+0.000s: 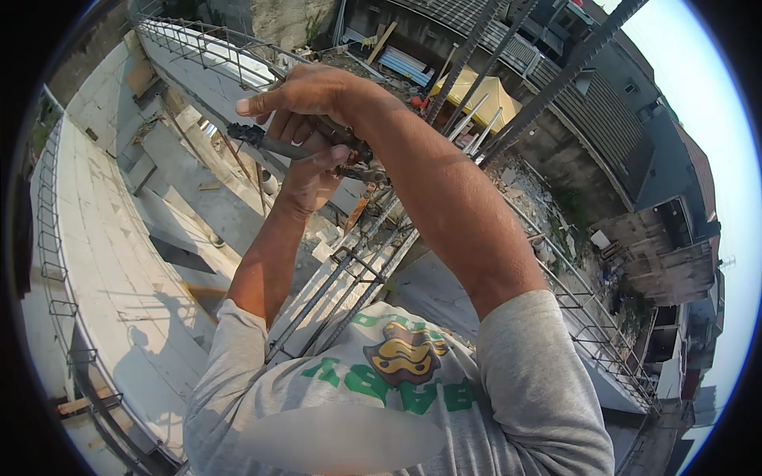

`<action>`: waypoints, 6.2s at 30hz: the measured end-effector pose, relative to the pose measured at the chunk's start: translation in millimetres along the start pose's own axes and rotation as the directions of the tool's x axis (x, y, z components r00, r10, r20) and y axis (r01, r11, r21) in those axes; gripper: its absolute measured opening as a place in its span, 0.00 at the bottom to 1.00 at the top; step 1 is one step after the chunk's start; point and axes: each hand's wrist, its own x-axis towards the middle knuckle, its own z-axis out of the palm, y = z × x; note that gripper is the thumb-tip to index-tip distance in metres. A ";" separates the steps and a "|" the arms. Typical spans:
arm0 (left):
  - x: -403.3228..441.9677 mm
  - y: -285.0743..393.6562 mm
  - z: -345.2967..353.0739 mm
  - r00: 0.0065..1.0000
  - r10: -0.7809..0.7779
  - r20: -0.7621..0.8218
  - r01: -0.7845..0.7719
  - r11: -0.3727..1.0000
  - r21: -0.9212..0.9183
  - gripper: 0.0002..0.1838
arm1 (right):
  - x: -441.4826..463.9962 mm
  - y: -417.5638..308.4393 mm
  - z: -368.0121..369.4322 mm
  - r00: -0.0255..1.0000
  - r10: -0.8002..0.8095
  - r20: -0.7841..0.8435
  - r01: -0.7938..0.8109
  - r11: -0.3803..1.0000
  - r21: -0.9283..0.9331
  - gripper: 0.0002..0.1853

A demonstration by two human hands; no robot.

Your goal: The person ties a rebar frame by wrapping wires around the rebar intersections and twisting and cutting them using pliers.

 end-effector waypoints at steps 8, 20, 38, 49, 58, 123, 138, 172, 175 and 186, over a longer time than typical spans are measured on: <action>17.5 -30.3 -18.1 0.953 0.301 -0.031 -0.280 0.917 0.283 0.18 | -15.1 23.7 23.4 0.706 -0.308 -0.637 -0.033 0.885 -0.464 0.56; 12.6 -11.4 12.0 0.983 0.070 -0.173 0.095 0.607 0.789 0.15 | -16.2 -9.7 65.9 0.750 -0.338 -0.569 -0.214 0.690 -0.692 0.36; 20.8 -24.9 -19.2 1.000 0.003 0.010 0.001 0.917 -0.399 0.15 | 35.6 21.1 -11.4 0.973 0.139 0.186 -0.161 0.980 0.113 0.25; 34.5 -52.1 -14.5 0.994 0.048 -0.102 -0.089 0.892 -0.442 0.09 | -1.7 1.5 67.0 0.784 -0.285 -0.551 -0.360 0.514 -0.778 0.58; 35.8 -48.2 -5.7 0.935 0.186 -0.302 -0.155 0.980 0.125 0.14 | 17.0 10.8 79.6 0.715 -0.393 -0.579 -0.397 0.454 -0.798 0.46; -6.5 -36.9 -33.5 0.998 -0.054 0.020 0.057 0.988 -0.147 0.24 | 26.5 22.7 8.4 0.820 -0.055 0.570 -0.099 0.967 0.235 0.19; 10.9 -43.7 12.2 0.997 0.034 -0.071 -0.051 0.966 -0.254 0.14 | -37.0 5.8 83.6 0.659 -0.534 -0.530 -0.085 0.648 -0.757 0.52; -1.9 -65.8 -28.0 0.966 0.026 -0.258 -0.024 1.000 0.008 0.12 | -7.8 19.2 20.7 0.961 -0.188 -0.204 0.109 0.933 -0.344 0.41; 8.6 -63.2 -16.7 0.993 0.112 -0.040 -0.112 0.994 0.007 0.13 | -22.5 31.1 57.6 0.746 -0.490 -0.450 0.110 0.758 -0.643 0.53; 5.4 -60.6 17.2 0.911 0.114 -0.396 0.130 0.833 0.538 0.23 | -3.8 27.1 96.3 0.676 -0.475 -0.563 -0.143 0.665 -0.733 0.38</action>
